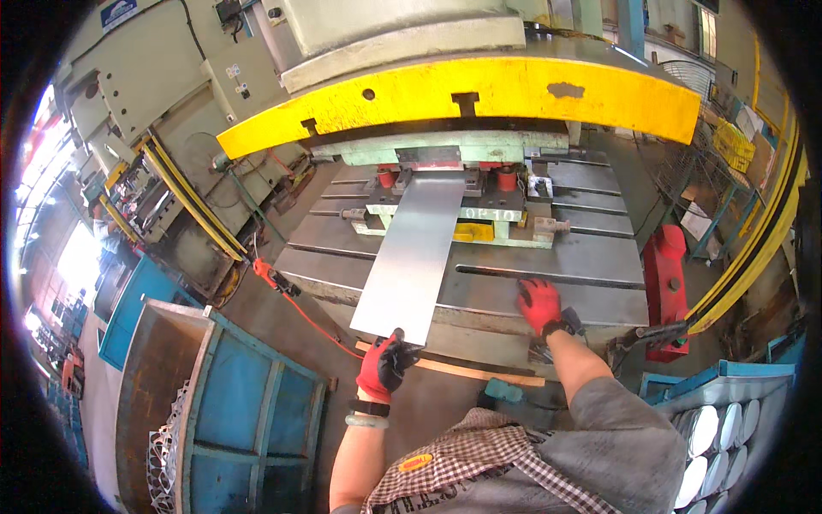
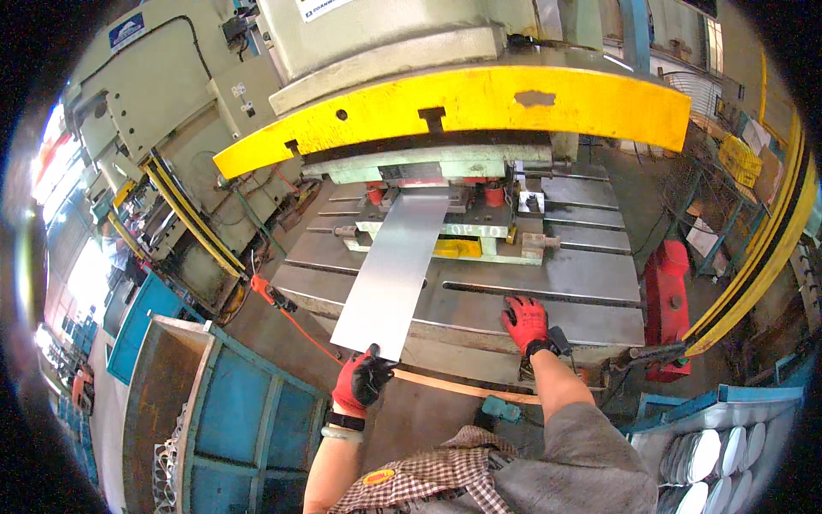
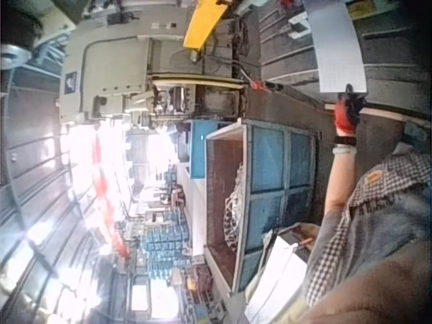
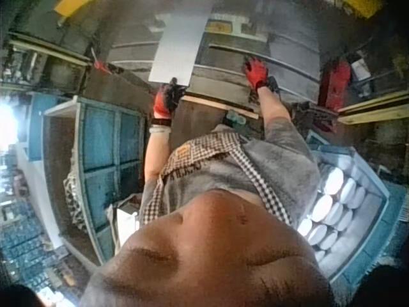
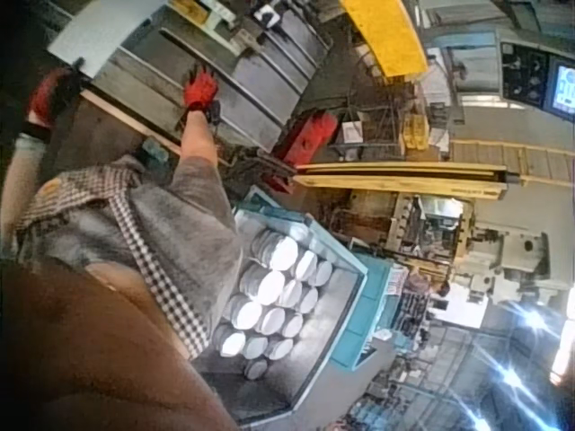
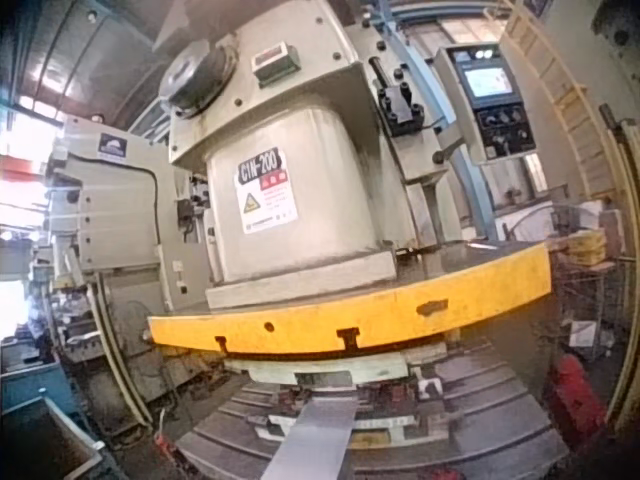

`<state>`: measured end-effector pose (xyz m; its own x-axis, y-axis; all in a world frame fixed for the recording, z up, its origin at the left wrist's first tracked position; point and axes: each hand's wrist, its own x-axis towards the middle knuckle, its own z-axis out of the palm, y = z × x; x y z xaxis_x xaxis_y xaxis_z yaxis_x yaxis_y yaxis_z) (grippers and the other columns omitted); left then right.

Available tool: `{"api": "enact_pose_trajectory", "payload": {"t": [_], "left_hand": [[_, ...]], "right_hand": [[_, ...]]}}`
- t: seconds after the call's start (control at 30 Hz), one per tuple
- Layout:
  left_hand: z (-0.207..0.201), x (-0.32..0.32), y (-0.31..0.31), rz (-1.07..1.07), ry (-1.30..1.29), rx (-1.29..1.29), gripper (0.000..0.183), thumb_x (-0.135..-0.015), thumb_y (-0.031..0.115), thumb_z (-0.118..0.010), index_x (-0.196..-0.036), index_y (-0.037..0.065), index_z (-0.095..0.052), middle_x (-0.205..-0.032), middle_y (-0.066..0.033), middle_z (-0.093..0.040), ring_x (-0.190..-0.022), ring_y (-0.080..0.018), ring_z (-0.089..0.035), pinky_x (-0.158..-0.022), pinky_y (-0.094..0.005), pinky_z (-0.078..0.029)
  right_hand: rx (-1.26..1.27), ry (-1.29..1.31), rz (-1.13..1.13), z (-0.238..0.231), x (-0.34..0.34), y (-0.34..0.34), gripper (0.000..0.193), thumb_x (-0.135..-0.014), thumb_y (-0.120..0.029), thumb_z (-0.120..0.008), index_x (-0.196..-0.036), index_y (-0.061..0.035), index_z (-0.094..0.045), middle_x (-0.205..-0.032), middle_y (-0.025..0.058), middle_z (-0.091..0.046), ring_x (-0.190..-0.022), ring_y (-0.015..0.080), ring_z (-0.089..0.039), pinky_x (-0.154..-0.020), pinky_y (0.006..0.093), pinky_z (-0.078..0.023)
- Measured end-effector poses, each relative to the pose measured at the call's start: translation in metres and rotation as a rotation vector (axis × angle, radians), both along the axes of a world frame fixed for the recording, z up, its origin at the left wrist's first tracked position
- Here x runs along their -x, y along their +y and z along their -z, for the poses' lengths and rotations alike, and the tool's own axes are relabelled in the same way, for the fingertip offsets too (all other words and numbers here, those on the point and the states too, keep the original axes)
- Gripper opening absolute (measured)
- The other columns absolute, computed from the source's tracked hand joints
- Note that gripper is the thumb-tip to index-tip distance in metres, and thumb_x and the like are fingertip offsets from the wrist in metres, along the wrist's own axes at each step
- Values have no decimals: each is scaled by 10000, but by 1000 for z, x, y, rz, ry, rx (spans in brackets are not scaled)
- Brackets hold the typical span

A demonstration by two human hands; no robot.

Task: Operating a large industrial stamping press to cut circular shapes from metal sheets.

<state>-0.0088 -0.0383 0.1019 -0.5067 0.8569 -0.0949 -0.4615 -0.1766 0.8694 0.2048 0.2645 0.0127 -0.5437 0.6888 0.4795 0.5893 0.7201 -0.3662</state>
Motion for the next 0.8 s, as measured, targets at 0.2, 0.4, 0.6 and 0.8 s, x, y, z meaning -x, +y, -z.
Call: {"api": "enact_pose_trajectory", "payload": {"t": [0.2,0.4,0.6,0.8], "left_hand": [[-3,2,24,-24,-18,60,285,-906,260,-489,-992,-11,-512,-870,-134,-632,-778,-225,-640,-659,-291,-532],[-21,37,87,36,-248,-93,189,-897,159,-490,-1027,22,-500,-943,-156,-613,-825,-269,-638,-695,-338,-545],[-25,45,126,65,-245,-131,185,-905,176,-481,-997,15,-495,-924,-175,-613,-844,-272,-631,-688,-319,-547],[-7,58,127,121,-176,-167,239,-911,145,-453,-1083,-21,-457,-1030,-194,-582,-928,-284,-607,-766,-349,-532]], "right_hand": [[50,-47,6,-7,-1,-4,405,-760,-332,-575,-1120,-149,-551,-1136,93,-526,-1052,312,-463,-914,431,-361],[-78,23,0,-10,-1,-5,377,-712,-241,-600,-1058,-94,-586,-1040,115,-571,-947,321,-512,-823,414,-429],[-54,15,2,-9,-3,-5,396,-714,-249,-602,-1080,-102,-574,-1063,121,-564,-970,332,-505,-839,423,-418],[-40,3,-12,-13,-1,-8,411,-716,-254,-612,-1096,-107,-563,-1071,125,-557,-996,337,-492,-863,427,-405]]}}
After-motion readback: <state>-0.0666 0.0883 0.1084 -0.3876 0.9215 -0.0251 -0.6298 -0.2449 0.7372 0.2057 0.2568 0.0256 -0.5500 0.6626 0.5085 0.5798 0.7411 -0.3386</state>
